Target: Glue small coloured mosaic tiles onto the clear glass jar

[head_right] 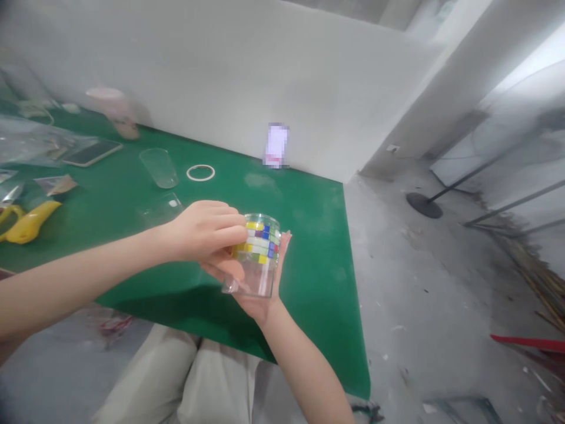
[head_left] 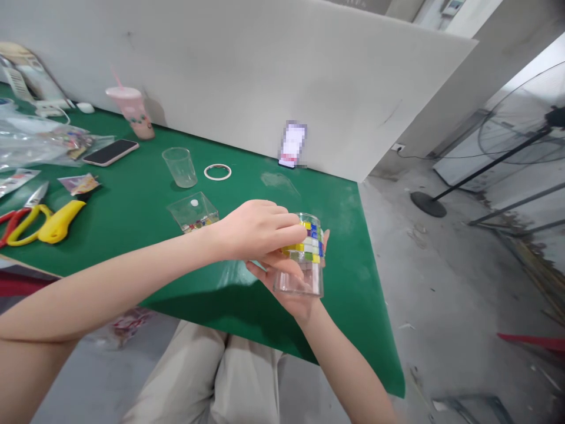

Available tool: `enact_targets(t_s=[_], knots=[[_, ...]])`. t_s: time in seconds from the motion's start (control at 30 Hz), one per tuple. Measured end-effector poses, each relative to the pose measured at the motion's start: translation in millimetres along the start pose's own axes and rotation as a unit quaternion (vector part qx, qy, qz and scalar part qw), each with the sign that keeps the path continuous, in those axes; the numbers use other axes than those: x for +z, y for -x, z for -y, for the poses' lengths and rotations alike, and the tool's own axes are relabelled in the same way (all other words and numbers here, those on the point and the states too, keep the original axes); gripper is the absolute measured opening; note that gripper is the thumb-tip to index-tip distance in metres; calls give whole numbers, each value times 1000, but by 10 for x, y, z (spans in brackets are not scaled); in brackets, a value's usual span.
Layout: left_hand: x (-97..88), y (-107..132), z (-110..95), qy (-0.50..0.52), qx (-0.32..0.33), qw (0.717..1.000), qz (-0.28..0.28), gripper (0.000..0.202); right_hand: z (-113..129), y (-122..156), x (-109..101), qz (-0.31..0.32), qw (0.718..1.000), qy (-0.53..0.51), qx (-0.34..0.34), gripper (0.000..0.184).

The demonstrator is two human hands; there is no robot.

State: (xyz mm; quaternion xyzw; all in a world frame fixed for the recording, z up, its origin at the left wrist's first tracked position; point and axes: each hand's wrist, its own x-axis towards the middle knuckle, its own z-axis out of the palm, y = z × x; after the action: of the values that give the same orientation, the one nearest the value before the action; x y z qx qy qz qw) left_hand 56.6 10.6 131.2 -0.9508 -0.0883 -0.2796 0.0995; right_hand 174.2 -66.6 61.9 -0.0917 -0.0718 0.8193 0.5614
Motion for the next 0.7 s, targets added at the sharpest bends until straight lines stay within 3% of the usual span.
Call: enact_targets(t_s=[0.13,0.27,0.47,0.7], knots=[[27,48,-43,-2,2,998,-60,57,-7,-17,-45,9,1000,3,0,73],[40,101,-150,16,-39,994,-105,50,-6,-22,-42,-11,1000,-3,-21,70],[-47,84,-262,99,-61,989,-92,32,6,-7,-6,-24,999,-22,-18,58],[-56,69,-309,135,-71,984,-90,24,-20,-25,-99,-21,995,25,-94,47]])
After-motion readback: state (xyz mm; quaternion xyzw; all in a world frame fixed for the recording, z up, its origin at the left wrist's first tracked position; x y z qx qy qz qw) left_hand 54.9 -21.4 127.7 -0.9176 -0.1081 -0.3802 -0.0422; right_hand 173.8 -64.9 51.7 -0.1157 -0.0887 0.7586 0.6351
